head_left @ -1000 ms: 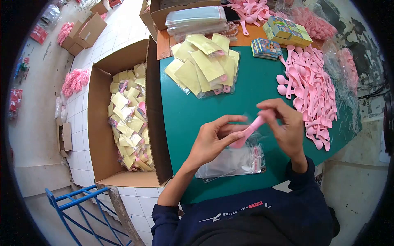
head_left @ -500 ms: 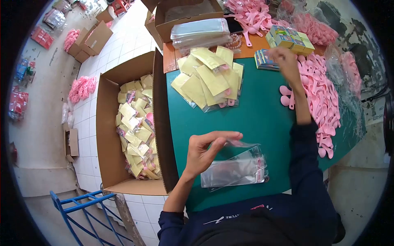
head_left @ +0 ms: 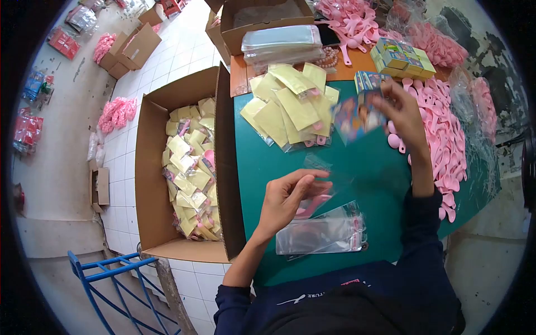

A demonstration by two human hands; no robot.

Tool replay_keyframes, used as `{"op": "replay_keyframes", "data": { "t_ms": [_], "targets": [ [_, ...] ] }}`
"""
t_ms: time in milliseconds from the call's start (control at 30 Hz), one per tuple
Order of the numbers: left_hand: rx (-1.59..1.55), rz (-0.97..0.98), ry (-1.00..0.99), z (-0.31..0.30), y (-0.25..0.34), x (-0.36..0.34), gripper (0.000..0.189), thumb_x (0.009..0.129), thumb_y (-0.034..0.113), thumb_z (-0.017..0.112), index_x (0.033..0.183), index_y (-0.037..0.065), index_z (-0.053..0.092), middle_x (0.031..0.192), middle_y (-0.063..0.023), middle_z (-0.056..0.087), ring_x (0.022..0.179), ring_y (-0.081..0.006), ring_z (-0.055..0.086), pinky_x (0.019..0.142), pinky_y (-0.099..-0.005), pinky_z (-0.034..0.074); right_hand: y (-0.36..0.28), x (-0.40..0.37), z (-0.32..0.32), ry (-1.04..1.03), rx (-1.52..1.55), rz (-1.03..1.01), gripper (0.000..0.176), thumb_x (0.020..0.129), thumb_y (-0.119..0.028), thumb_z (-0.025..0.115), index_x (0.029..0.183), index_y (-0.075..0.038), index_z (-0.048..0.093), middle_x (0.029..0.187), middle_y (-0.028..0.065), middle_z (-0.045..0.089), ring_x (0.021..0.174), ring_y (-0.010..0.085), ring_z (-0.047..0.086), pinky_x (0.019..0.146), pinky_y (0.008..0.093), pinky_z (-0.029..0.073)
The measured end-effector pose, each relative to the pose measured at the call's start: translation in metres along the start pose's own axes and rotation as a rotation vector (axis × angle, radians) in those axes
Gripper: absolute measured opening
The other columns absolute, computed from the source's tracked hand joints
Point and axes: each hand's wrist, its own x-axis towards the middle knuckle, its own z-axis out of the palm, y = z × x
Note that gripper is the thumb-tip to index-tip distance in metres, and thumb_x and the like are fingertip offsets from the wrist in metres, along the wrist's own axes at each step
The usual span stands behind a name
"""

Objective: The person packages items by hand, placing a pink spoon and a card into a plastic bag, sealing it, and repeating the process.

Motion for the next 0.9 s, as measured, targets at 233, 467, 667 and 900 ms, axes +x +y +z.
{"op": "replay_keyframes", "data": {
  "t_ms": [233,467,667,900],
  "targets": [
    [0.164,-0.022,-0.063,0.006,-0.006,0.008,0.025,0.095,0.017,0.051,0.102,-0.004,0.064,0.084,-0.0069,0.069,0.079,-0.0099,0.064,0.069,-0.0241,0.050,-0.048,-0.071,0.019,-0.237,-0.274,-0.272,0.019,0.078,-0.001,0.066,0.094,-0.001,0.056,0.080,0.0065,0.061,0.066,0.0113,0.058,0.053,0.0247,0.044],
    [0.348,0.017,-0.199,0.026,0.015,0.005,0.041,0.091,0.021,0.057,0.127,0.002,0.050,0.082,-0.0147,0.069,0.074,-0.0180,0.067,0.067,-0.0296,0.050,-0.056,-0.075,0.027,-0.631,-0.492,-0.209,0.020,0.075,-0.010,0.068,0.084,-0.003,0.052,0.082,0.0100,0.054,0.074,0.0288,0.056,0.065,0.0355,0.044],
    [0.614,0.081,-0.170,0.027,0.006,-0.004,0.065,0.088,0.027,0.062,0.143,0.012,0.030,0.084,-0.0160,0.069,0.065,-0.0210,0.065,0.063,-0.0322,0.050,-0.039,-0.086,0.033,-0.688,-0.350,-0.237,0.017,0.075,-0.010,0.067,0.081,-0.002,0.054,0.082,0.0104,0.057,0.072,0.0297,0.057,0.065,0.0361,0.045],
    [0.399,0.025,-0.329,-0.016,-0.006,-0.024,0.073,0.080,0.020,0.072,0.140,0.008,0.033,0.086,-0.0123,0.069,0.076,-0.0146,0.065,0.067,-0.0279,0.050,-0.017,-0.097,0.020,-0.514,-0.141,0.112,0.028,0.069,-0.014,0.077,0.072,-0.001,0.052,0.067,0.0003,0.051,0.063,0.0065,0.048,0.058,0.0231,0.041]
  ]
}}
